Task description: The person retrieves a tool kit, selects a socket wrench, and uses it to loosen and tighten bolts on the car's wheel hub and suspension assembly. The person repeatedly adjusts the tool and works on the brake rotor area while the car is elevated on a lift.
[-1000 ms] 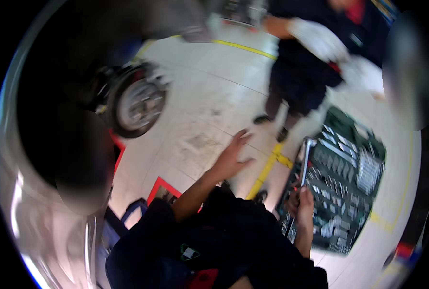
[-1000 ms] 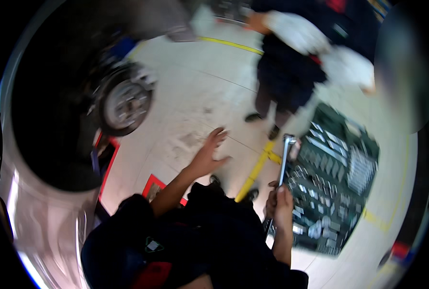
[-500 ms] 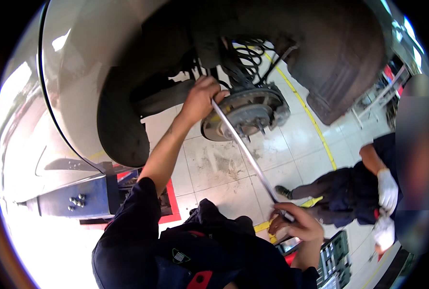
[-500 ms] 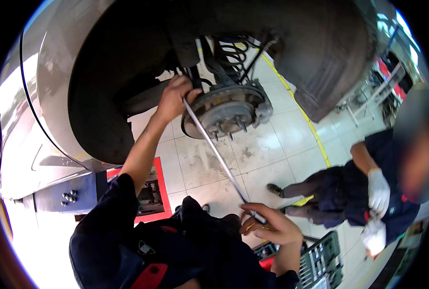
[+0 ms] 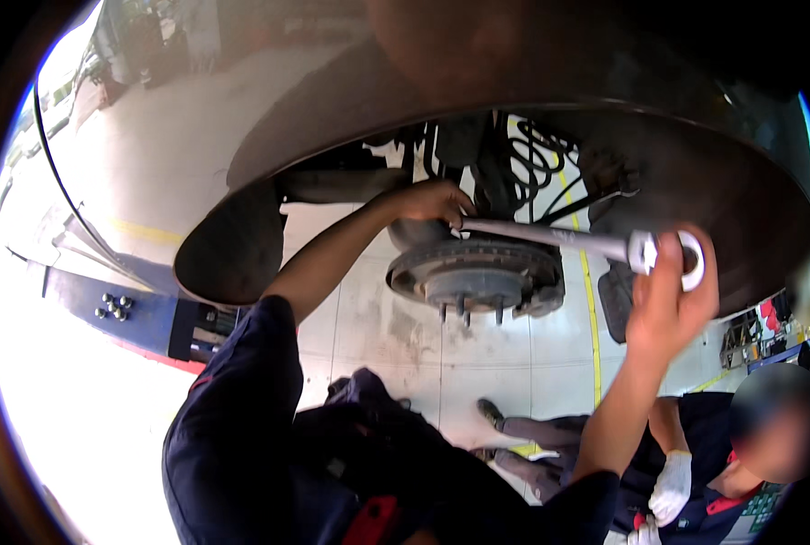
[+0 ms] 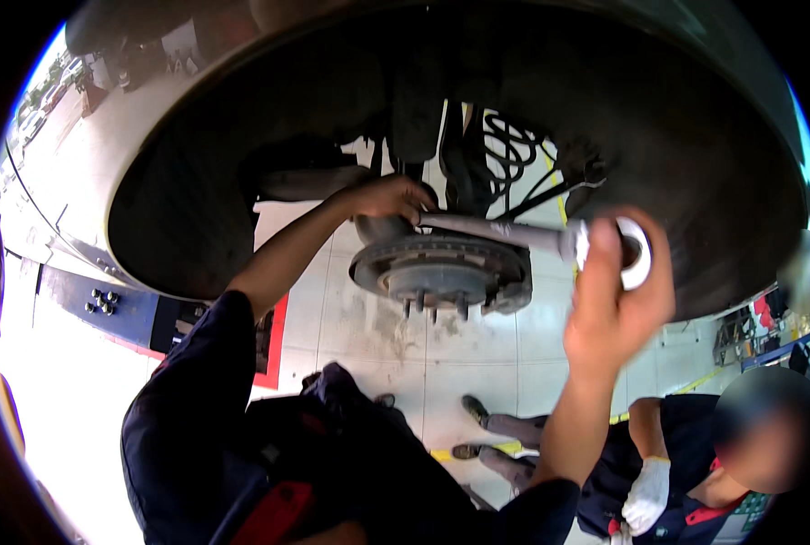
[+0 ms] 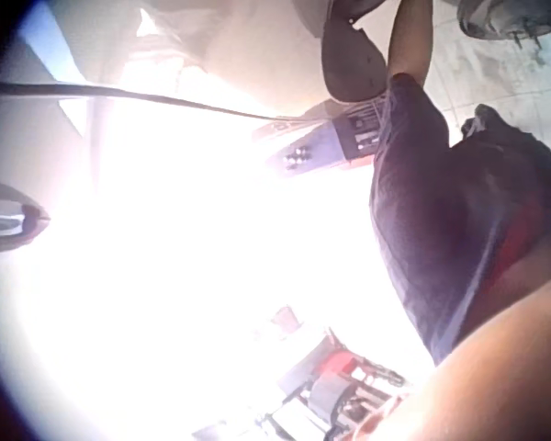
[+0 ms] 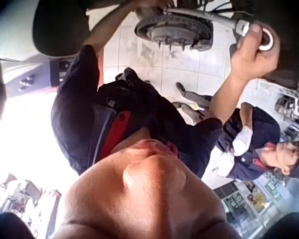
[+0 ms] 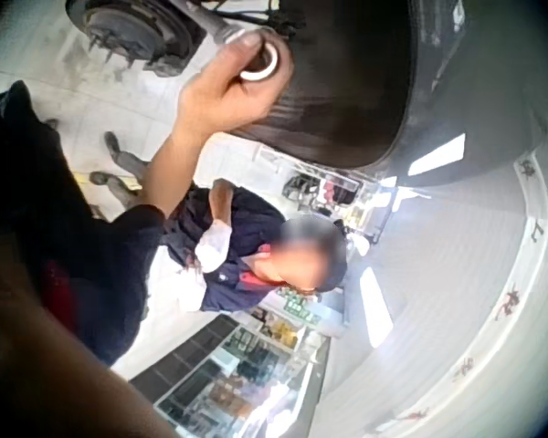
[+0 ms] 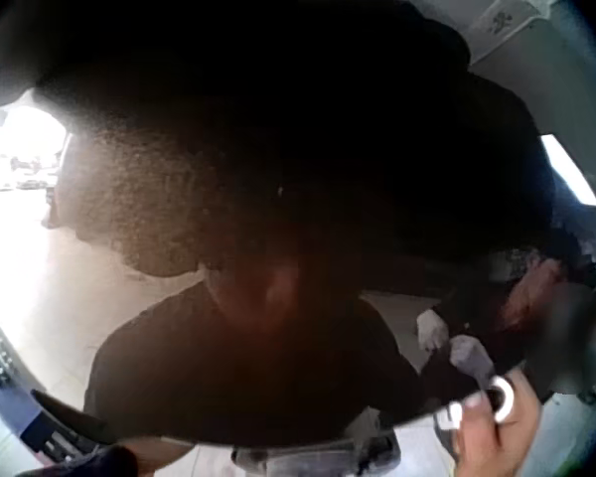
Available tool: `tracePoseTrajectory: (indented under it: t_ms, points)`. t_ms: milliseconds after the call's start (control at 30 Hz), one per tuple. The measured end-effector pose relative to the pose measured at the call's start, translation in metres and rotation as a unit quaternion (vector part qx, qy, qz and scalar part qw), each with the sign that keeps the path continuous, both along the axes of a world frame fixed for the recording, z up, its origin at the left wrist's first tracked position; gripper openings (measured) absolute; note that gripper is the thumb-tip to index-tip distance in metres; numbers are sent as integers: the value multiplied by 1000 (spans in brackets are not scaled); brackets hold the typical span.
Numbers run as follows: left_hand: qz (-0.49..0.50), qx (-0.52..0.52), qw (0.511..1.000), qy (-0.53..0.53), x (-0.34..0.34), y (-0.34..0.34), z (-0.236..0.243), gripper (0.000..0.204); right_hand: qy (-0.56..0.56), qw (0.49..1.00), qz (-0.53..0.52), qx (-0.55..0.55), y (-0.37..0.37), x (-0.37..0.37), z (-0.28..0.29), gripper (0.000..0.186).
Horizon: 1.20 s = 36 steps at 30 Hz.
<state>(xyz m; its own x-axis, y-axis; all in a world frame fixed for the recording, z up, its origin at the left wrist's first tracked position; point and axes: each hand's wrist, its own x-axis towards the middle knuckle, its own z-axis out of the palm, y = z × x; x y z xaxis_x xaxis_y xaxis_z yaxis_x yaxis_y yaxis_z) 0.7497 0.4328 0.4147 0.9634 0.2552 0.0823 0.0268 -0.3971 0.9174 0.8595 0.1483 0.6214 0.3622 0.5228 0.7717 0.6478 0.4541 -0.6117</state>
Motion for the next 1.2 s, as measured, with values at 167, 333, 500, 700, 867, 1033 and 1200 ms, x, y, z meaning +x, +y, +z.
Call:
tracePoseTrajectory:
  t_ms: [167,333,500,700,867,1033,1200]
  points:
    - [47,-1,998,-38,-2,-4,-18,30,-159,987,-12,26,59,-3,24,17]
    - [41,102,993,-48,-2,-26,5,22,-219,975,-28,-4,69,-14,37,16]
    - [130,18,985,-109,1,-14,-35,15,-244,969,-29,29,82,-11,42,18]
    - [90,-77,989,-84,7,-10,-33,15,-252,963,-79,-49,93,2,51,25]
    - [45,-66,995,-57,7,5,-36,15,-342,929,-137,48,133,35,40,26]
    - [46,-98,992,-60,17,-1,-39,14,-341,920,-185,46,160,91,16,27]
    - [48,-53,996,-60,17,13,-47,19,-64,994,-62,-57,108,52,19,23]
